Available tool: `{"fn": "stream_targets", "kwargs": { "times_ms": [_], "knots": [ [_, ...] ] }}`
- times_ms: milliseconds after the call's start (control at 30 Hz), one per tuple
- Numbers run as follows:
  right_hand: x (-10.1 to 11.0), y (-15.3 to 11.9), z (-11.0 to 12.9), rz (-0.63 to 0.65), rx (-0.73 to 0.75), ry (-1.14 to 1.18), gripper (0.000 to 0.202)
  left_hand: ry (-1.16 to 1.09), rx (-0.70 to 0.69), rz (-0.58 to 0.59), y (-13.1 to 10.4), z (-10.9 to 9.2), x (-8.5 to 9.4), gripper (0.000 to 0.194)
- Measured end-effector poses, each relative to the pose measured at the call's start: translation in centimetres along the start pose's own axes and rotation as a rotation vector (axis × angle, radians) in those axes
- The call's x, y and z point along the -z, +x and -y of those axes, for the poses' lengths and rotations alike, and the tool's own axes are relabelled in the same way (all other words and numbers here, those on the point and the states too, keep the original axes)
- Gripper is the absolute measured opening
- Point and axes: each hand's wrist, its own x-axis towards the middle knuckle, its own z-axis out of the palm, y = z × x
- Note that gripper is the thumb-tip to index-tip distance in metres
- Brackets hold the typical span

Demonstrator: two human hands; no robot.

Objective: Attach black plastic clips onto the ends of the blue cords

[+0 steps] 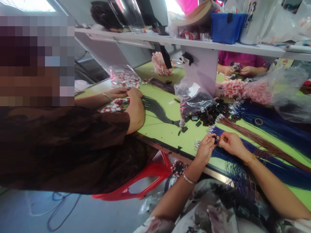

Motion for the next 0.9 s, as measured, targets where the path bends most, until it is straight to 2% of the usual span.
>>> {"fn": "stream_targets", "kwargs": {
  "times_ms": [233, 400, 600, 667, 733, 767, 800, 833, 900],
  "knots": [
    [-0.7, 0.0, -0.6, -0.010, 0.043, 0.029, 0.014, 0.122, -0.020, -0.064, -0.5, 0.0, -0.9, 0.035],
    [-0.9, -0.2, -1.0, 0.028, 0.143, 0.069, 0.014, 0.076, 0.017, -0.081, -0.7, -0.4, -1.1, 0.036],
    [-1.5, -0.3, -1.7, 0.006, 0.071, 0.076, 0.015, 0.181, -0.010, -0.121, -0.2, 0.2, -0.9, 0.037],
    [-0.7, -0.1, -2.0, 0.068, 0.062, 0.153, 0.018, 0.268, -0.089, -0.120, -1.2, 0.1, -1.2, 0.032],
    [0.4, 0.2, -2.0, 0.104, 0.048, 0.223, 0.024, 0.439, -0.267, -0.080, -3.2, -0.1, -1.5, 0.022],
    [0.9, 0.3, -1.9, 0.111, 0.042, 0.233, 0.026, 0.565, -0.370, -0.003, -4.6, -0.1, -1.7, 0.018],
    [1.2, 0.3, -1.6, 0.125, 0.042, 0.223, 0.026, 0.722, -0.455, 0.155, -6.0, 0.0, -1.9, 0.015],
    [1.3, 0.2, -1.2, 0.157, 0.049, 0.196, 0.023, 0.847, -0.519, 0.393, -7.4, 0.1, -2.1, 0.015],
    [0.9, -0.2, -0.3, 0.254, 0.066, 0.101, 0.015, 0.996, -0.564, 0.887, -9.6, 0.4, -2.3, 0.015]
  ]
}}
